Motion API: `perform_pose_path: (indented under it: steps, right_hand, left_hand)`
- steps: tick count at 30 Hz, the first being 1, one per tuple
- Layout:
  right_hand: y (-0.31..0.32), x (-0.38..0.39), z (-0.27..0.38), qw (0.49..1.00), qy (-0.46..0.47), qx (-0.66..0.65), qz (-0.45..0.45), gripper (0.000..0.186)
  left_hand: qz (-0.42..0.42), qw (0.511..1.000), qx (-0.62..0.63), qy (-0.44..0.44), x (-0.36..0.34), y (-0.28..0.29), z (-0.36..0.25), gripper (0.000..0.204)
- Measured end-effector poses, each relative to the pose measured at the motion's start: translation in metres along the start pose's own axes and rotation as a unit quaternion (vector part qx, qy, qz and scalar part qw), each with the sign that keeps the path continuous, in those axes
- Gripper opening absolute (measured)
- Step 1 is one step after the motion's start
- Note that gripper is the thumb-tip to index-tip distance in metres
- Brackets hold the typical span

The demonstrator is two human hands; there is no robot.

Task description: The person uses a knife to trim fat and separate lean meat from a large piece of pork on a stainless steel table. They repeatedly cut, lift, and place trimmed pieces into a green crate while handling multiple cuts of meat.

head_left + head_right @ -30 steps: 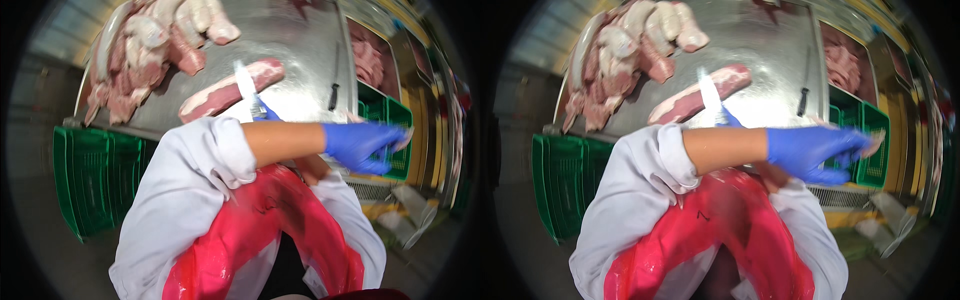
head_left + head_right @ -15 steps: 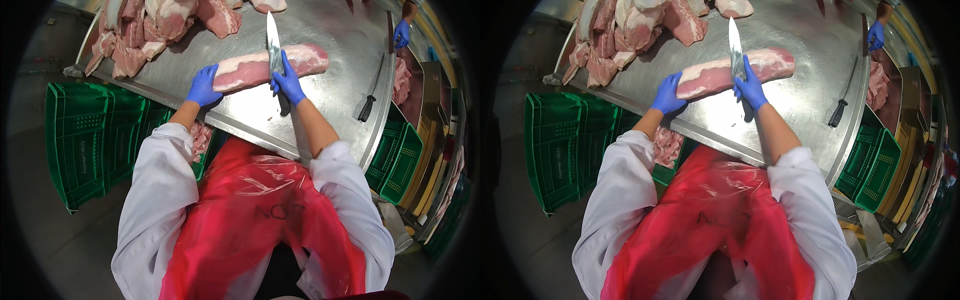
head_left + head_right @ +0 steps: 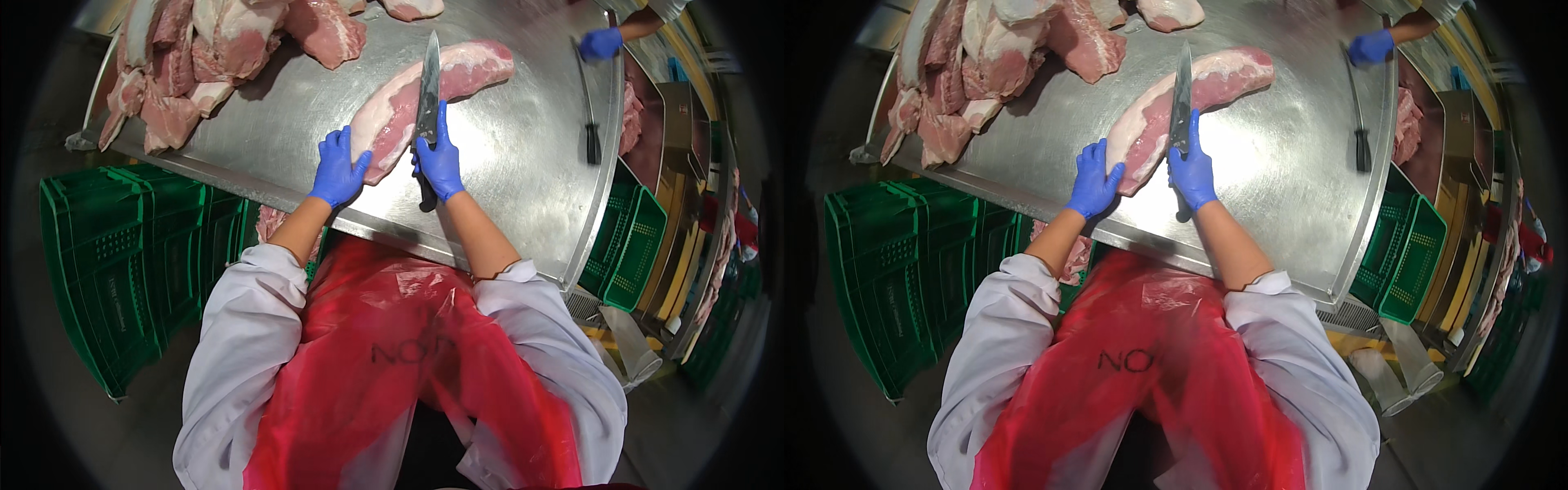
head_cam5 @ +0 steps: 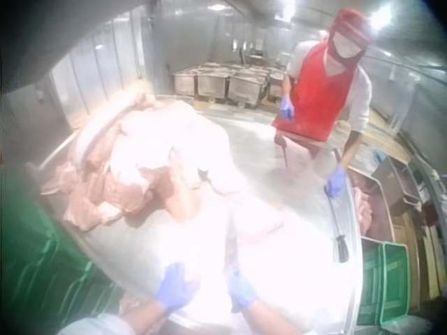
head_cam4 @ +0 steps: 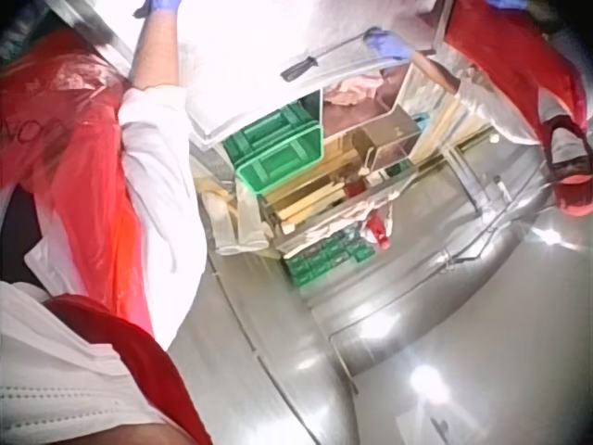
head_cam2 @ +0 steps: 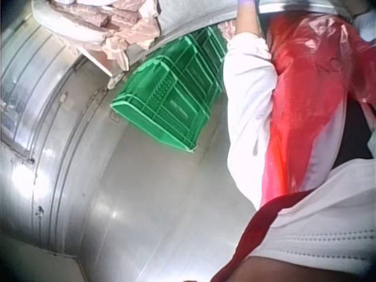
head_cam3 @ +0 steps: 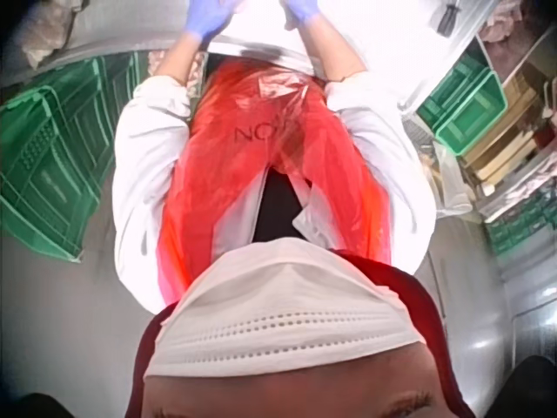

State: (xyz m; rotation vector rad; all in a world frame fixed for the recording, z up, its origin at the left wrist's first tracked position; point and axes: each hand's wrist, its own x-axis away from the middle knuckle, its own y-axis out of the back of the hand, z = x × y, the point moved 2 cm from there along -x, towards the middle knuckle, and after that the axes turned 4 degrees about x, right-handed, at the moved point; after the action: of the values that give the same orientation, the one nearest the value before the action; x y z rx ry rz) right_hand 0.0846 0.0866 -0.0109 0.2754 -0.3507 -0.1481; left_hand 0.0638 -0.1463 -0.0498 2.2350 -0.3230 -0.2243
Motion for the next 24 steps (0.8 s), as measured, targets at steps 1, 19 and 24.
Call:
perform_pose_path:
  steps: [1,19,24]
  right_hand:
    - [-0.002,0.003,-0.003,1.000,-0.008,-0.001,-0.009,0.091]
    - [-0.030,0.096,-0.018,0.991,-0.104,-0.078,0.043,0.091]
    - [-0.001,0.144,-0.036,0.984,-0.114,-0.053,0.127,0.089]
  left_hand:
    - [0.016,1.000,0.008,0.010,-0.002,-0.005,0.006,0.071]
    - [-0.091,0.991,0.035,0.093,-0.020,-0.013,0.007,0.024]
    - [-0.083,0.987,0.024,0.134,-0.021,-0.015,0.008,0.025]
